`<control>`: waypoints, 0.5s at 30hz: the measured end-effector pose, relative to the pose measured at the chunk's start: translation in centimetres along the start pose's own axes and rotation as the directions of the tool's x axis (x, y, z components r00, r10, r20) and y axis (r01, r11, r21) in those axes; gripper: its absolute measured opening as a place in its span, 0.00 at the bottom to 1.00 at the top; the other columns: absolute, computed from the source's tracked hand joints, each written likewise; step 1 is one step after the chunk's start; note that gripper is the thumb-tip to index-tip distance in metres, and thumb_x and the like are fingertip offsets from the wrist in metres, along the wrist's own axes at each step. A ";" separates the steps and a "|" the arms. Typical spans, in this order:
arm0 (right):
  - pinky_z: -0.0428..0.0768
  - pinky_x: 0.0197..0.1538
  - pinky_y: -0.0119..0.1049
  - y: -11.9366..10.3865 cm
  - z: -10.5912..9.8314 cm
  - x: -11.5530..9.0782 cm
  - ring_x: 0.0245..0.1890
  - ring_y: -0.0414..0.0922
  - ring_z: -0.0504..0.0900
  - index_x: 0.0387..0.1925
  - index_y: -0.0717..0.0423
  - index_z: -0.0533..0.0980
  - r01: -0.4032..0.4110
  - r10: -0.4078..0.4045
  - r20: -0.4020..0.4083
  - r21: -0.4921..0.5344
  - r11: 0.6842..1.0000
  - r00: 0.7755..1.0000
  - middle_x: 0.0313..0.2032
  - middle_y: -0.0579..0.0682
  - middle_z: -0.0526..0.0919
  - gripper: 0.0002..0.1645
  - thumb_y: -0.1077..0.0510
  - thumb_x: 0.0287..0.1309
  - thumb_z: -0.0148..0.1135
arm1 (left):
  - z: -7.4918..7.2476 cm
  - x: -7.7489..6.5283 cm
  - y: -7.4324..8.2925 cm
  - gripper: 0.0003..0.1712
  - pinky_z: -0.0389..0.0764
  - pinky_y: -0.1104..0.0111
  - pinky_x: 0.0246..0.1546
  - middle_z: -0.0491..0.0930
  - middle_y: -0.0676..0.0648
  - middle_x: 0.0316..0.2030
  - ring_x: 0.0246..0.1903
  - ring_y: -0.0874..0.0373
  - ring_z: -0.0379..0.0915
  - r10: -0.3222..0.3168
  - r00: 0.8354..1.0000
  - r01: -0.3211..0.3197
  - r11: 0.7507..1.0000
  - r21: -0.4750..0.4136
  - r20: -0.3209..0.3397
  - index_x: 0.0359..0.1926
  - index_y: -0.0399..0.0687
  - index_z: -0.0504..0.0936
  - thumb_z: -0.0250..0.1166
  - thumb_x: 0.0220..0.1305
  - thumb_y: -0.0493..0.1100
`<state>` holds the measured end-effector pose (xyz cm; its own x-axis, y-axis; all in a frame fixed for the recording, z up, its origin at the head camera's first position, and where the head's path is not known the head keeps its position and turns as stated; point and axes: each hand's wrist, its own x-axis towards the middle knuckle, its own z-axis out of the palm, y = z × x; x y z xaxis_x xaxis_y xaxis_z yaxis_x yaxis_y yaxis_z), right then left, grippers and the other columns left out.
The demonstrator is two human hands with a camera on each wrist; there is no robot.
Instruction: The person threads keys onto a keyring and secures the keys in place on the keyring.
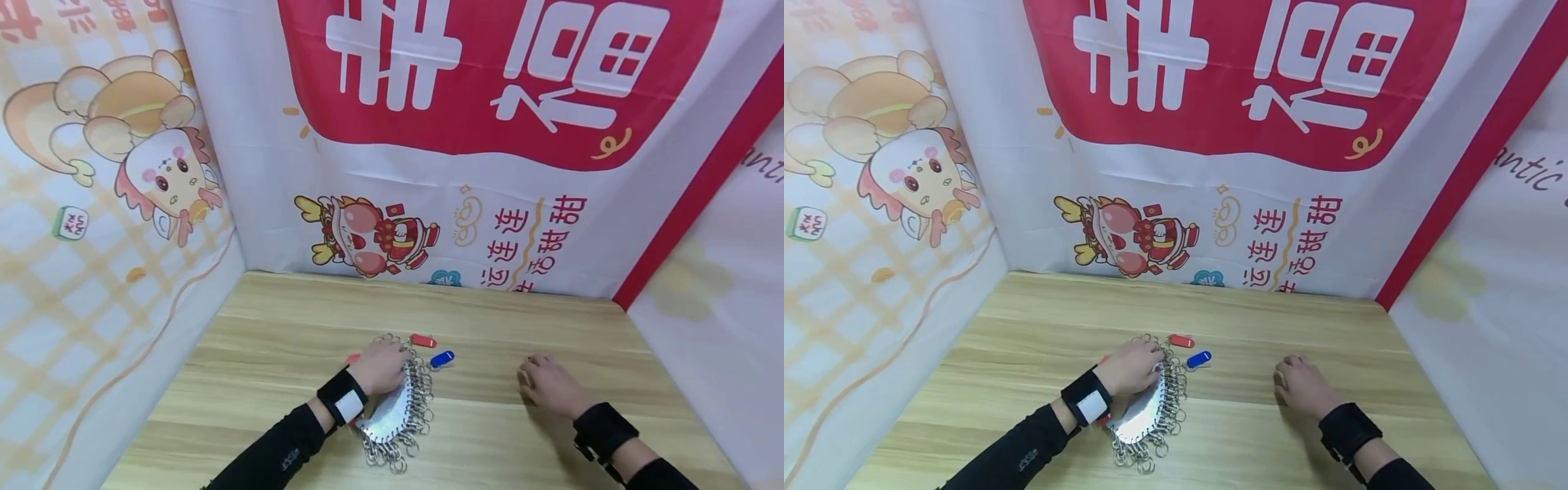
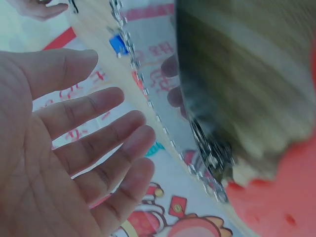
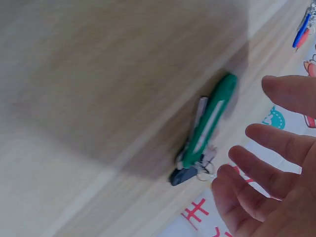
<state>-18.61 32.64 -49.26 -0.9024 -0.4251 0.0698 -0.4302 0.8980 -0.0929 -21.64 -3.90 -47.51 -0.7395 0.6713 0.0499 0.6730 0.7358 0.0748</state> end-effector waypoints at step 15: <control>0.75 0.32 0.44 2.7 0.8 0.4 0.28 0.47 0.74 0.37 0.66 0.77 -0.219 0.238 -0.129 0.145 0.965 0.963 0.31 0.55 0.75 0.10 0.63 0.54 0.63 | 2.4 2.4 3.7 0.08 0.74 0.63 0.34 0.79 0.49 0.32 0.33 0.56 0.73 0.053 0.999 -0.054 0.987 0.150 0.012 0.31 0.50 0.84 0.62 0.61 0.47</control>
<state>-20.16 34.78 -50.24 -0.9682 -0.1804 0.1733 -0.2204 0.9430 -0.2493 -20.90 0.68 -49.48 -0.7027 0.7102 0.0415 0.7064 0.7035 -0.0787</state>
